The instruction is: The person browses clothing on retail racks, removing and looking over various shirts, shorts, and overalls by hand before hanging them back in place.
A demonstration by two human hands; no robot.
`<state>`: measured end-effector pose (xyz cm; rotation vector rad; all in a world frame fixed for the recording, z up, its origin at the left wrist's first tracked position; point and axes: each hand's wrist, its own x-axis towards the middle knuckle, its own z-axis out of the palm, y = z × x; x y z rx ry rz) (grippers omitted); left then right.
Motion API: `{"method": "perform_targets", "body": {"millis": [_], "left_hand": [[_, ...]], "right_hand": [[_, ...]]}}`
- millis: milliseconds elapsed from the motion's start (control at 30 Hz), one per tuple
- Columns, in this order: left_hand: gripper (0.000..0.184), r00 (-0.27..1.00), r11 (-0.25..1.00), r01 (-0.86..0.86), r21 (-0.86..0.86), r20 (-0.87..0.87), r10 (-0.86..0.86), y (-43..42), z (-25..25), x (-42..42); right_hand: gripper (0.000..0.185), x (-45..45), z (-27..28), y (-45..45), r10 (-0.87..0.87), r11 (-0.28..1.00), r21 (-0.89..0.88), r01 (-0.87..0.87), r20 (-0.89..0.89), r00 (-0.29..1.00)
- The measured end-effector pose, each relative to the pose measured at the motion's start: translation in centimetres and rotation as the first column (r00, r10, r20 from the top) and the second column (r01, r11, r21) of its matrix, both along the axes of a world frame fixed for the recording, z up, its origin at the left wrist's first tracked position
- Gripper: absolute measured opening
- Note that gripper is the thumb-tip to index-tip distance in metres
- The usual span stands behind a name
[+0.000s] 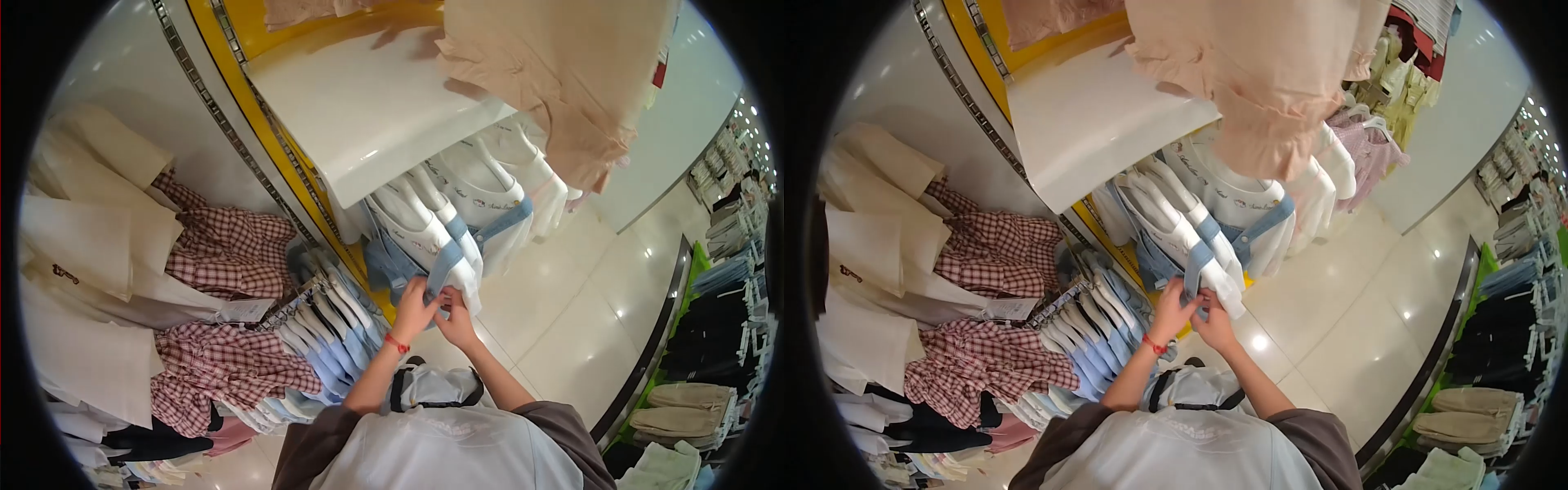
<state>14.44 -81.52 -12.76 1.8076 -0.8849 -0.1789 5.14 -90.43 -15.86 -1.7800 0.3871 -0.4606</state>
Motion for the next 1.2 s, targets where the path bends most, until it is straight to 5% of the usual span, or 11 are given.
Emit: {"method": "perform_targets", "body": {"millis": [100, 133, 200, 367, 467, 567, 767, 867, 967, 1067, 1200], "left_hand": [[0.027, 0.992, 0.994, -0.102, -0.051, 0.064, 0.105, 2.3, -0.7, -2.3], [0.029, 0.992, 0.992, -0.084, -0.095, -0.106, 0.074, 3.0, -0.8, -2.6], [0.033, 0.904, 0.978, -0.078, -0.195, -0.427, -0.013, 4.5, -1.2, -3.0], [0.016, 0.731, 0.963, -0.057, -0.264, -0.668, -0.14, 7.4, -2.1, -2.5], [0.014, 0.68, 0.982, 0.163, -0.092, -0.711, -0.18, 8.6, 0.3, -1.9], [0.021, 0.772, 0.982, 0.169, -0.09, -0.608, -0.188, 8.5, -0.1, -2.6], [0.021, 0.859, 0.954, 0.26, 0.147, -0.487, -0.159, 9.1, 3.3, -3.6], [0.021, 0.87, 0.94, 0.316, 0.125, -0.434, -0.235, 9.9, 2.6, -4.0], [0.019, 0.738, 0.963, 0.254, 0.087, -0.661, -0.136, 11.1, 2.7, -4.1], [0.016, 0.672, 0.991, 0.094, -0.1, -0.728, -0.137, 11.5, 1.6, -2.3], [0.017, 0.879, 0.904, -0.124, -0.408, -0.469, -0.092, 9.3, -0.4, 3.2]], "right_hand": [[0.035, -0.1, -1.6, 0.2, 0.109, 0.971, -0.21, -0.111, -0.022, 0.994], [0.031, -0.3, -1.8, 0.3, 0.164, 0.928, -0.33, -0.17, -0.047, 0.985], [0.027, -1.2, -1.9, 1.1, 0.238, 0.955, -0.159, -0.251, -0.094, 0.967], [0.022, -1.6, -1.2, 2.1, 0.372, 0.892, 0.335, -0.302, -0.168, 0.913], [0.025, -1.1, 0.5, 2.5, 0.407, 0.894, 0.246, -0.375, -0.09, 0.909], [0.026, -0.3, 4.1, 2.7, 0.435, 0.666, 0.598, -0.445, 0.174, 0.884], [0.026, 0.0, 4.1, 1.4, 0.363, 0.929, 0.146, -0.339, -0.2, 0.91], [0.026, 0.0, 5.5, 1.3, 0.205, 0.918, 0.377, -0.121, -0.192, 0.96], [0.029, -0.3, 5.4, 0.8, 0.2, 0.833, 0.548, -0.077, -0.168, 0.965], [0.03, -0.3, 6.8, 1.7, 0.168, 0.759, 0.649, -0.051, -0.12, 0.978], [0.024, -0.6, 7.1, 2.3, 0.19, 0.761, 0.647, -0.055, -0.14, 0.972]]}}
